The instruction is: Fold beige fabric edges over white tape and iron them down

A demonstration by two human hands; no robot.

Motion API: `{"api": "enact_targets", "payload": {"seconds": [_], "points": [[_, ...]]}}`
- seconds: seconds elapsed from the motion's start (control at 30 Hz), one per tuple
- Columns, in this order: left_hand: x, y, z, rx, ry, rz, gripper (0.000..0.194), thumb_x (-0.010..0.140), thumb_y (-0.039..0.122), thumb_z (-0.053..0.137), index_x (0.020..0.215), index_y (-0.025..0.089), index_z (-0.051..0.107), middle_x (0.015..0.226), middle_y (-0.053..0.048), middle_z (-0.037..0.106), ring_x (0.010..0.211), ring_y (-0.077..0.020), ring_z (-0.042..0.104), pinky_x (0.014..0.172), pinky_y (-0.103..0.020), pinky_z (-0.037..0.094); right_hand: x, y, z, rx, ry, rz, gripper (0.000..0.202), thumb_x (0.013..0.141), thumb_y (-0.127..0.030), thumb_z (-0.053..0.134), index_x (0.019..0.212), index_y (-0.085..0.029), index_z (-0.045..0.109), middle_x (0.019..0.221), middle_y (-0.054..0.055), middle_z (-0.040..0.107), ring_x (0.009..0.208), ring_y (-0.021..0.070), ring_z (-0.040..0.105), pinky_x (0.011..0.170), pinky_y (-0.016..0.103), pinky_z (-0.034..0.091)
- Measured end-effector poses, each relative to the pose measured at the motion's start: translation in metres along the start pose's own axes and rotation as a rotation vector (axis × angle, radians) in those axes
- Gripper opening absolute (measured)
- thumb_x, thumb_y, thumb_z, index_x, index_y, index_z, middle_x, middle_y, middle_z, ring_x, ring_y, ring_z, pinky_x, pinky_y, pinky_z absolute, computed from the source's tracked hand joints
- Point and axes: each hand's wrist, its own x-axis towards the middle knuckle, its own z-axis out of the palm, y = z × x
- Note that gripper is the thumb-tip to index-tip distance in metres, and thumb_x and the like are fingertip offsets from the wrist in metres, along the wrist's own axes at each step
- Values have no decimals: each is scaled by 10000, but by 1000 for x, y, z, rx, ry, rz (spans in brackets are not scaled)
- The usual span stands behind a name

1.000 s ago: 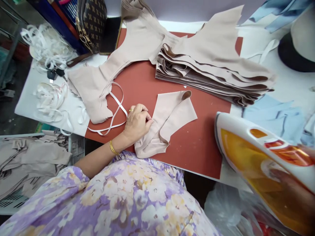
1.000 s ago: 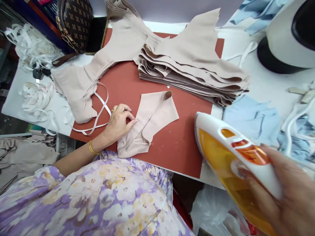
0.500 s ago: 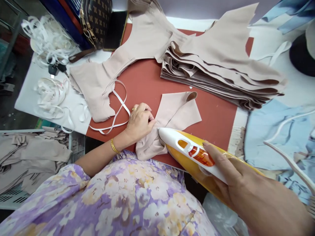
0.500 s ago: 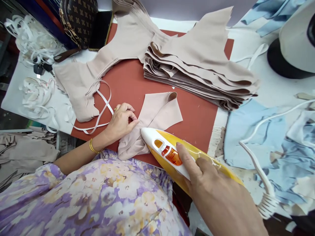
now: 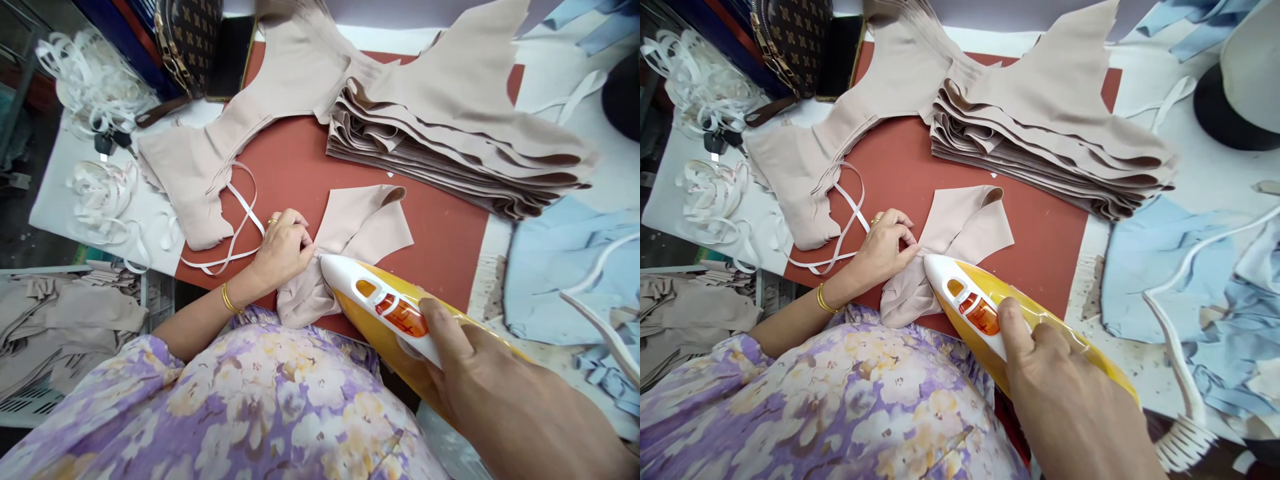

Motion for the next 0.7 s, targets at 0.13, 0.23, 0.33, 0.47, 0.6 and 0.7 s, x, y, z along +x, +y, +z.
{"api": "enact_targets", "payload": {"seconds": [0.13,0.23,0.33,0.47,0.6,0.7], "points": [[0,0,-1,4,-9,1,149,772,149,672,627,157,640,987,-83,608,997,-256,580,959,-492,472,0,-2,2,-150,-106,-123,361,685,-171,549,995,-337,630,675,68,588,377,166,389,452,357,163],[0,0,0,10,-1,8,154,769,146,670,621,157,631,985,-83,608,992,-254,579,964,-494,470,0,-4,0,-174,-116,-120,361,697,-168,543,1002,-344,622,675,64,580,384,165,398,460,361,169],[0,-1,2,16,13,25,154,768,142,667,620,159,627,970,-80,605,978,-250,576,960,-495,469,2,-8,-4,-202,-125,-121,398,705,-149,539,1040,-350,621,673,60,578,388,166,413,455,356,173],[2,-1,1,11,19,25,131,758,126,680,637,157,640,964,-77,616,970,-242,585,971,-494,474,15,-22,-14,-278,-199,-169,405,708,-113,585,1057,-314,628,638,52,582,419,178,485,437,332,194],[-3,-7,-16,-166,-1,8,110,829,160,647,723,146,670,973,-79,658,927,-193,636,881,-401,539,24,-25,-24,-349,-349,-160,361,732,-133,661,1063,-272,623,638,47,604,426,187,547,413,299,191],[-15,-17,-38,-254,74,-23,119,880,197,594,850,134,691,1047,-102,667,892,-157,657,717,-283,554,20,-8,-26,-360,-401,-235,379,826,-161,579,1198,-229,546,668,39,629,471,218,613,434,286,220]]}}
